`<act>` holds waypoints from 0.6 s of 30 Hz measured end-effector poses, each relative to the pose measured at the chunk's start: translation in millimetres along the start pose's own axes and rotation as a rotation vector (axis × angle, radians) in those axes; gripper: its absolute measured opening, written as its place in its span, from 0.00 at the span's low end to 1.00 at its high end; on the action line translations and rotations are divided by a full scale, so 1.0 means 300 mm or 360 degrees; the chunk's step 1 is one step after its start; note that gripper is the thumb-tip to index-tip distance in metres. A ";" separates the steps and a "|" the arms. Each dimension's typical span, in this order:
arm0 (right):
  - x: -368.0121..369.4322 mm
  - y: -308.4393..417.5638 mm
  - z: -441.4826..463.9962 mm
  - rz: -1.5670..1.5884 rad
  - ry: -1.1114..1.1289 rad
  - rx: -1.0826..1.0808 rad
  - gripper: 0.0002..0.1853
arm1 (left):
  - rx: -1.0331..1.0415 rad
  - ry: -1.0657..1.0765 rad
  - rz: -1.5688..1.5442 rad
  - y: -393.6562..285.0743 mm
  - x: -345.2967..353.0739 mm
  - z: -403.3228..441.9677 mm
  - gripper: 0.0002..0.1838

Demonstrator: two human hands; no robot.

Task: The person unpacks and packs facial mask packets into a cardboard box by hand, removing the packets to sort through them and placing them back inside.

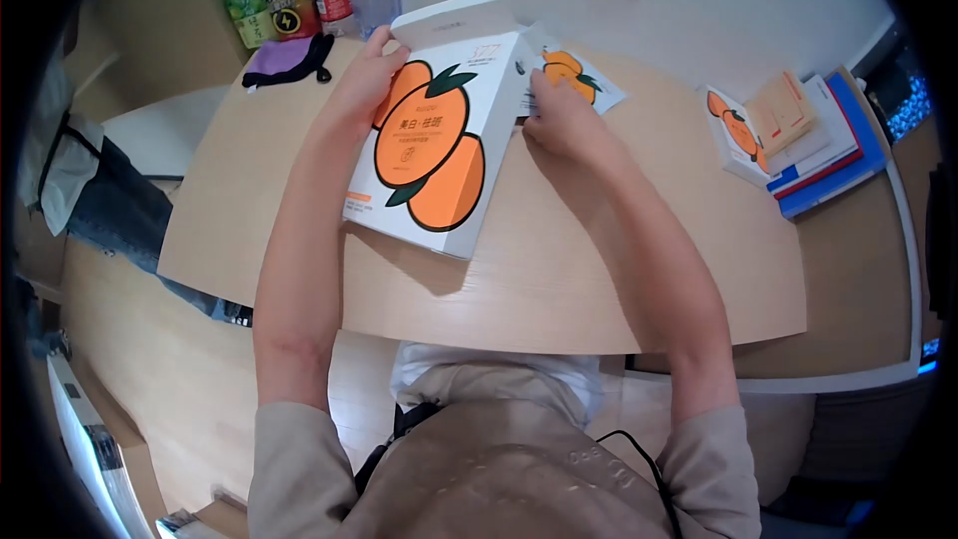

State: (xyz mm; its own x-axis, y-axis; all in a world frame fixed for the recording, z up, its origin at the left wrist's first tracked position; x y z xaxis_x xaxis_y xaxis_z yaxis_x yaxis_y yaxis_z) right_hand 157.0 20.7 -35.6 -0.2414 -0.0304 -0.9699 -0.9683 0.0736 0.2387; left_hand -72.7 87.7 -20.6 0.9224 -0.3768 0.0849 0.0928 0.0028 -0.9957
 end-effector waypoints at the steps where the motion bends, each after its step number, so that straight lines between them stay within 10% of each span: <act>1: 0.000 -0.007 -0.011 -0.0017 -0.0013 0.0012 0.33 | 0.0014 0.0014 -0.0014 -0.005 0.004 0.002 0.18; 9: -0.118 -0.219 -0.121 0.0761 -0.0955 0.0052 0.21 | -0.0016 -0.0004 -0.0120 -0.008 0.005 -0.004 0.19; 11: -0.131 -0.326 -0.125 0.2182 -0.1131 -0.0281 0.22 | -0.0005 0.0031 -0.0120 -0.006 0.014 -0.008 0.20; 14: -0.216 -0.407 -0.184 0.2529 -0.1407 -0.0141 0.27 | -0.0013 0.0076 -0.0038 0.021 -0.007 0.016 0.19; 18: -0.285 -0.504 -0.264 0.1737 -0.1672 0.0134 0.34 | 0.0004 -0.0002 -0.0109 0.002 0.022 -0.010 0.11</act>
State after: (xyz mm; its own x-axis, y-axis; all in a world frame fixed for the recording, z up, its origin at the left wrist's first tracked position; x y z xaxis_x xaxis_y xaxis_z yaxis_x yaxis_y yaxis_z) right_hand 318.9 -66.8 15.0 -0.6271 0.7754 0.0739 -0.3356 -0.3545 0.8728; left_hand -67.7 82.4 -20.6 0.9144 -0.3747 0.1530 0.1566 -0.0209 -0.9874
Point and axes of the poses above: each hand's wrist, its own z-axis towards the middle knuckle, its own x-axis out of the palm, y = z × x, the point moved 6 cm from there along z, towards the middle knuckle, and after that the axes turned 3 degrees about y, right-handed, at the moved point
